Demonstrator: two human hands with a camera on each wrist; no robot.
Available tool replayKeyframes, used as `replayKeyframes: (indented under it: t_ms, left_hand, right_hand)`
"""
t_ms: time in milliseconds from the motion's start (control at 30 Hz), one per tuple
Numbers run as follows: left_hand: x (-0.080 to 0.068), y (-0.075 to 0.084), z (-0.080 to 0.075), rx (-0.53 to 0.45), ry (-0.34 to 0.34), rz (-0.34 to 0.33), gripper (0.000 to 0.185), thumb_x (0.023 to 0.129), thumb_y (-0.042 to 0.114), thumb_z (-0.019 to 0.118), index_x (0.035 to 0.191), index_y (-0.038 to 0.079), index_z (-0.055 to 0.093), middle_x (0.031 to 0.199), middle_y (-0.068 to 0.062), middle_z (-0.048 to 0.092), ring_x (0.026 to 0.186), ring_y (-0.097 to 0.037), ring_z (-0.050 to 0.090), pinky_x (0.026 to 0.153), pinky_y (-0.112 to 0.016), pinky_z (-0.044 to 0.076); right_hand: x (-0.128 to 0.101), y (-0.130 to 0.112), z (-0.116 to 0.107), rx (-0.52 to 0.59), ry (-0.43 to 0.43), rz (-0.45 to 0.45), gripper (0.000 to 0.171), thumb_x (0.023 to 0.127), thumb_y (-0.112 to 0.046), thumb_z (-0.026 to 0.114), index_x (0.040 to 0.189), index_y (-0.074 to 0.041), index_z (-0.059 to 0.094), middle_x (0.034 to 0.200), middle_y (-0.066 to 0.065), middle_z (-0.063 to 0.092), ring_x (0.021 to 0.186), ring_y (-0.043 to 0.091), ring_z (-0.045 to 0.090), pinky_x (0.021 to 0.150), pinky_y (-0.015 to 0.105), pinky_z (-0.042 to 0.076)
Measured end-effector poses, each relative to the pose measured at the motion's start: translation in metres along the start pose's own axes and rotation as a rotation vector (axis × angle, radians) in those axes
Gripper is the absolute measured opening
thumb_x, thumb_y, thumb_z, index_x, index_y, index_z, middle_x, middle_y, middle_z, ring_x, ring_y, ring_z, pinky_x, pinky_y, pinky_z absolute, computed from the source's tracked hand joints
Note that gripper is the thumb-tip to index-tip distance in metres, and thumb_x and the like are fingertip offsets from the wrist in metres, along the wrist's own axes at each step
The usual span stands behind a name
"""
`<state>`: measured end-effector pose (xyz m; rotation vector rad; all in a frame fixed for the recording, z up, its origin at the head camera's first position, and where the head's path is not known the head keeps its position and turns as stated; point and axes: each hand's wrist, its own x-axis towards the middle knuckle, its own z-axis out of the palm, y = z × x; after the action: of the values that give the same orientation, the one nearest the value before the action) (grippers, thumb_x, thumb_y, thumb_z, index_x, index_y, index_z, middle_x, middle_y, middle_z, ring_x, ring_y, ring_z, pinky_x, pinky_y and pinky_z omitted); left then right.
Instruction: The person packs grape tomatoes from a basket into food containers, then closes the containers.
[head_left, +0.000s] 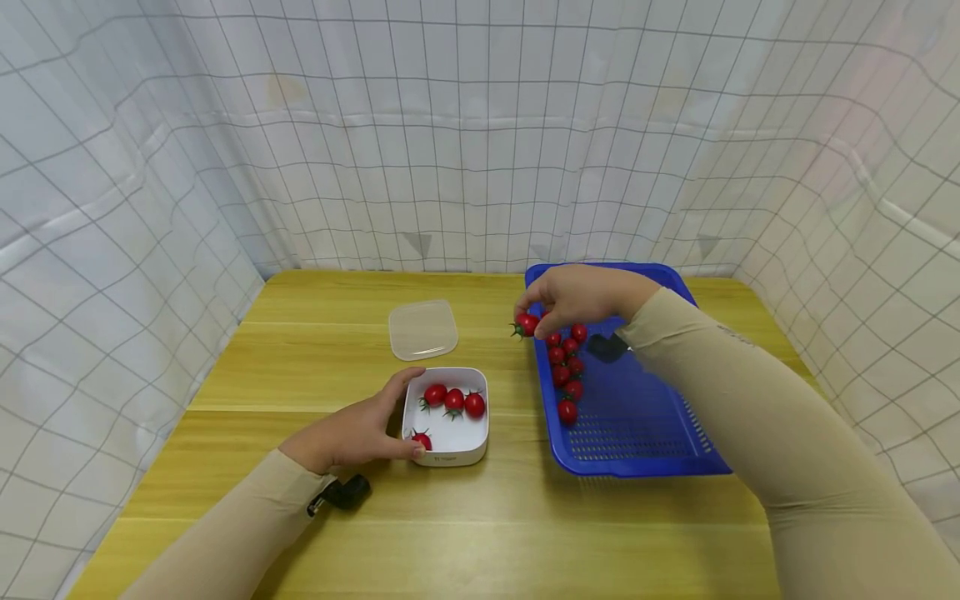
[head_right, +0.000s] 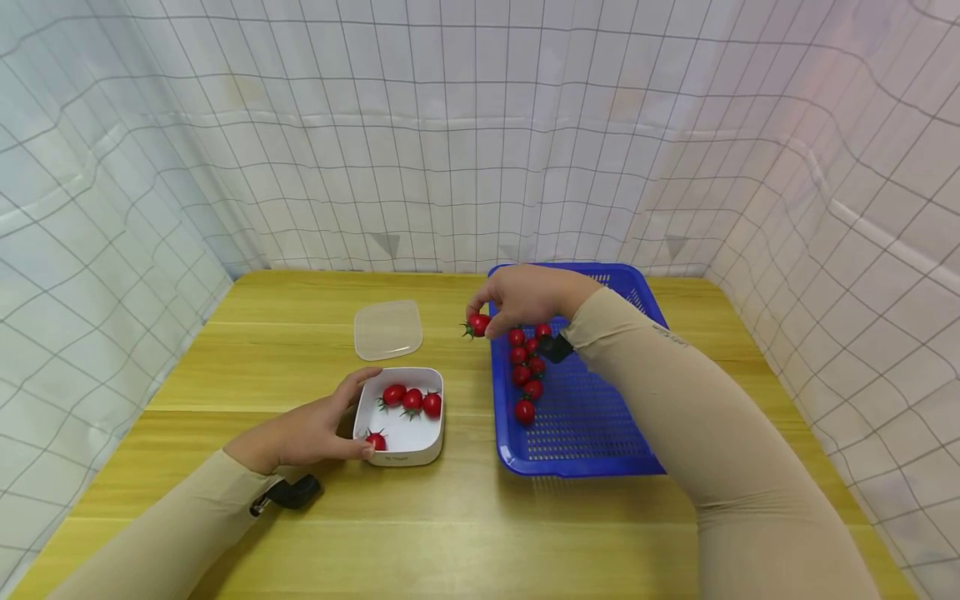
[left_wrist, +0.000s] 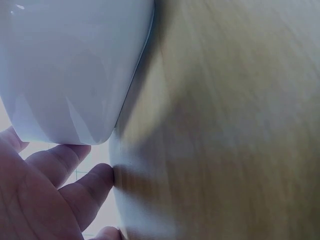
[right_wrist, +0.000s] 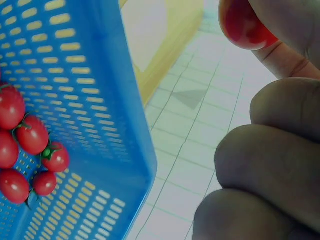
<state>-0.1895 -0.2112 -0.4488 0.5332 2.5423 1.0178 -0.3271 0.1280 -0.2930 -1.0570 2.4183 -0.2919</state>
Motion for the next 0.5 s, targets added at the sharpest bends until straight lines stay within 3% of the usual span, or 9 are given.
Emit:
replayKeyframes:
  t_ms: [200,500]
  left_hand:
    - [0.0,0.001,0.0,0.001,0.001,0.002,0.111,0.085,0.049,0.085,0.165,0.022,0.012,0.163,-0.023,0.037,0.143,-0.041,0.047,0.122,-0.064,0.034]
    - [0.001,0.0,0.0,-0.011,-0.004,0.008,0.11,0.086,0.046,0.085,0.164,0.022,0.012,0.163,-0.022,0.037,0.145,-0.041,0.045,0.123,-0.064,0.032]
  right_hand:
    - [0.006,-0.009,0.002,-0.009,-0.013,-0.033,0.032,0.097,-0.023,0.077,0.129,-0.023,0.072,0.086,-0.004,0.063,0.074,0.014,0.056,0.07,0.031,0.049]
    - [0.012,-0.018,0.005,-0.019,-0.032,-0.043,0.032,0.097,-0.02,0.076,0.129,-0.021,0.072,0.081,-0.004,0.055,0.071,0.013,0.049,0.067,0.028,0.043]
